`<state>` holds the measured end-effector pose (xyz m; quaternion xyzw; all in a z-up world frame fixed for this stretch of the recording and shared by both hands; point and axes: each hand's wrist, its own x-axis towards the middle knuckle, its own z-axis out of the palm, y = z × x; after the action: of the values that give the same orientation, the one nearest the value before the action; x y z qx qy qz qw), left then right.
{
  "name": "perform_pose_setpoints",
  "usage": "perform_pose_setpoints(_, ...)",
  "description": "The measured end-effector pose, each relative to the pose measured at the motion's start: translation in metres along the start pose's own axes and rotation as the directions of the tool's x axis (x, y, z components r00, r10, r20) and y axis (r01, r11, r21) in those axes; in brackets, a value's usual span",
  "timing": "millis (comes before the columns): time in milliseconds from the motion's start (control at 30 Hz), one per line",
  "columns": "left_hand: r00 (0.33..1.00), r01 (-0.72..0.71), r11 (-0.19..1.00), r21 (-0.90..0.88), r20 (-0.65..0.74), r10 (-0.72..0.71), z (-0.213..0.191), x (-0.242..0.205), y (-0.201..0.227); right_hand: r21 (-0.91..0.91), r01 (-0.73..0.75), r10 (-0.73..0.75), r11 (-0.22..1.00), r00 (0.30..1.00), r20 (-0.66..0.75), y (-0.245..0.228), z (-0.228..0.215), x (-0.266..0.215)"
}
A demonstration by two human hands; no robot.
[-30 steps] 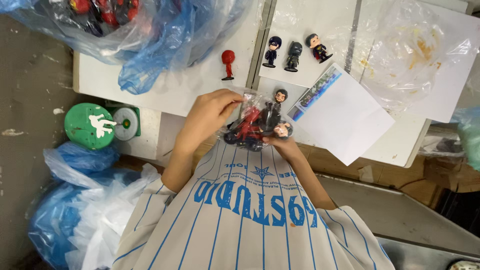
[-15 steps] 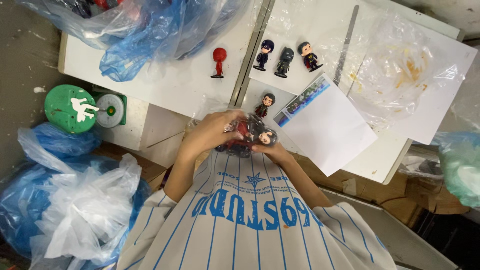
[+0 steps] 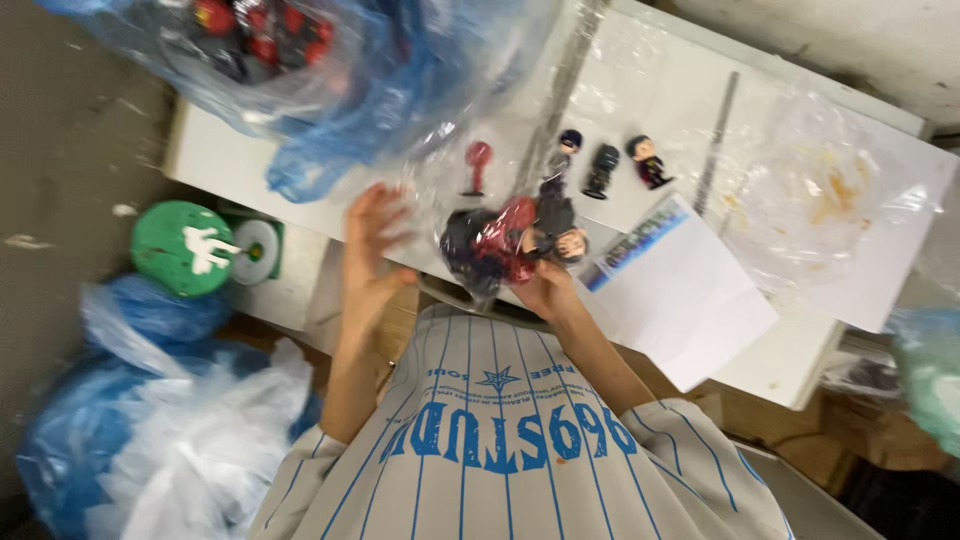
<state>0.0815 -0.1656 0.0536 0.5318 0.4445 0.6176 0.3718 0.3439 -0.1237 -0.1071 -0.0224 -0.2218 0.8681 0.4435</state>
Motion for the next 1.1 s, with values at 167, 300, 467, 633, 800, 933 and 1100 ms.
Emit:
perform_pose_setpoints(167, 0.977, 0.212, 0.890, -0.405, 0.100, -0.187, -0.037, 0.039, -0.009, -0.064, 0.099, -0.114, 0.993, 0.943, -0.312, 0.041, 0.049, 0.072)
perform_pose_setpoints(300, 0.984, 0.167, 0.921, -0.353, 0.122, -0.132, -0.092, 0.080, -0.020, -0.295, 0.364, -0.349, 0.883, 0.931, 0.105, 0.007, 0.089, 0.104)
perform_pose_setpoints(467, 0.935, 0.151, 0.974, -0.171, 0.343, -0.085, -0.135, 0.107, -0.030, -0.914, 0.037, -0.329, 0.403, 0.938, -0.107, -0.015, 0.131, 0.139)
perform_pose_setpoints(633, 0.917, 0.204, 0.978, -0.041, 0.357, -0.176, -0.165, 0.119, -0.015, -0.953, -0.027, -0.364, 0.301, 0.921, -0.141, -0.002, 0.140, 0.156)
perform_pose_setpoints(800, 0.831, 0.273, 0.948, 0.161, 0.457, -0.317, -0.204, 0.117, 0.000, -0.912, -0.142, -0.197, 0.385, 0.953, -0.232, 0.011, 0.131, 0.144)
perform_pose_setpoints(933, 0.767, 0.448, 0.893, -0.048, 0.533, -0.357, -0.227, 0.095, -0.034, -0.835, -0.282, -0.100, 0.472, 0.924, -0.369, 0.041, 0.114, 0.131)
perform_pose_setpoints(1100, 0.672, 0.480, 0.873, -0.090, 0.678, -0.299, -0.244, 0.080, -0.079, -0.834, -0.160, -0.103, 0.528, 0.963, -0.250, 0.064, 0.102, 0.103)
